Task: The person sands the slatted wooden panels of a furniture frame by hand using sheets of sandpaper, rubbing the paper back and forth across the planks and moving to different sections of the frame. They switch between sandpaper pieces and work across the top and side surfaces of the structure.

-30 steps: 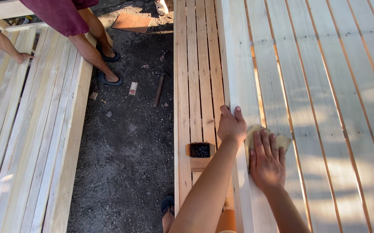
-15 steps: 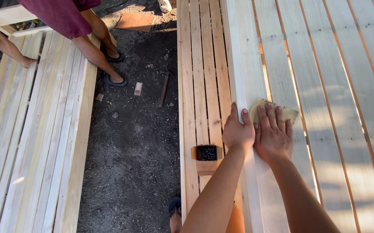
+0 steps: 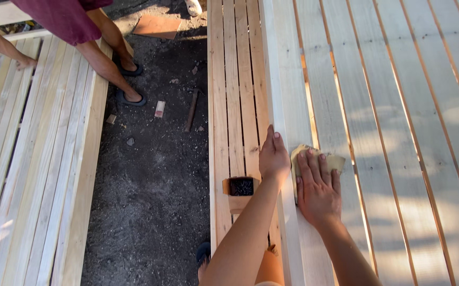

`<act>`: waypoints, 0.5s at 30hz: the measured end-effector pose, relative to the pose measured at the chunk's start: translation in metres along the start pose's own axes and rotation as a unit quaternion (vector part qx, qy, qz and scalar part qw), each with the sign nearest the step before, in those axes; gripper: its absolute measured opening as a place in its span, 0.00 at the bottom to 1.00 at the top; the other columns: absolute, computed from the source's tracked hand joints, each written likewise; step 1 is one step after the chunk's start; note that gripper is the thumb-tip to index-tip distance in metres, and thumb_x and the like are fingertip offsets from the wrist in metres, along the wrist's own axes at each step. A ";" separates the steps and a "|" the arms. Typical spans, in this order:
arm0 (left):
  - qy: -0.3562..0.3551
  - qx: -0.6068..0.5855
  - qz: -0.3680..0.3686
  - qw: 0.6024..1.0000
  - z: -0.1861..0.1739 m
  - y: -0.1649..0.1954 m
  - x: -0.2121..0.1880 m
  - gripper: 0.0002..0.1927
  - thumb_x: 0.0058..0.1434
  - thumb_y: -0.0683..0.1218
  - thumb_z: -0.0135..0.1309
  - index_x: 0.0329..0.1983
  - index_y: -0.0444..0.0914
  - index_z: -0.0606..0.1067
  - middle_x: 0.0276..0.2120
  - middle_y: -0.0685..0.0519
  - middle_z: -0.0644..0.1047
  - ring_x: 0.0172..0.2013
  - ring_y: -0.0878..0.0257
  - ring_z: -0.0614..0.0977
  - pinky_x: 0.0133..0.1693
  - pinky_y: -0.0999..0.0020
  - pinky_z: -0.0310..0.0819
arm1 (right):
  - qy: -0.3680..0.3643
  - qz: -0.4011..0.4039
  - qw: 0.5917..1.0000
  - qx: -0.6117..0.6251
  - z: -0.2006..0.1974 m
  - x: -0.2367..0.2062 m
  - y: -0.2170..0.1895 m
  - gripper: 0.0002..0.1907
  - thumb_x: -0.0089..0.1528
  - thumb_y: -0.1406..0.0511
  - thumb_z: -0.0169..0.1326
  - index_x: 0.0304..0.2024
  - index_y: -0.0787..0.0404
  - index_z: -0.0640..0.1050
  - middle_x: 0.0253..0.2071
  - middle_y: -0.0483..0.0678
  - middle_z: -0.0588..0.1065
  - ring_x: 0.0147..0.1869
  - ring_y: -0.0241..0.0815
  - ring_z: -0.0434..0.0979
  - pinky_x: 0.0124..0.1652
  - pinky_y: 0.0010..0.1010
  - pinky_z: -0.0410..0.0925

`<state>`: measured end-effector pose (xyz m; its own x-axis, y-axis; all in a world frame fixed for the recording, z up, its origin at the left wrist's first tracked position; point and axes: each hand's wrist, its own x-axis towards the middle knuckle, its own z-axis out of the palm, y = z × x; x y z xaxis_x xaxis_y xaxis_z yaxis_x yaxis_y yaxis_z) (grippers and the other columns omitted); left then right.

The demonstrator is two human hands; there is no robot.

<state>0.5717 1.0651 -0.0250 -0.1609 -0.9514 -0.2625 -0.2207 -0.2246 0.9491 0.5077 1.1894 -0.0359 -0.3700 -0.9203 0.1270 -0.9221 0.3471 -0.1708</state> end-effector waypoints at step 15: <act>-0.017 0.111 -0.043 0.993 -0.002 0.007 0.004 0.31 0.71 0.61 0.30 0.75 0.49 0.59 0.60 0.49 0.75 0.59 0.50 0.76 0.59 0.55 0.68 | 0.025 0.001 0.999 0.025 0.019 0.025 0.005 0.31 0.69 0.56 0.37 0.76 0.45 0.58 0.80 0.42 0.52 0.82 0.49 0.48 0.72 0.56 0.46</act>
<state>0.5714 1.0597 -0.0194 -0.1635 -0.9225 -0.3496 -0.4414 -0.2485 0.8622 0.4957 1.1651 -0.0520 -0.3788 -0.9087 0.1753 -0.9148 0.3391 -0.2194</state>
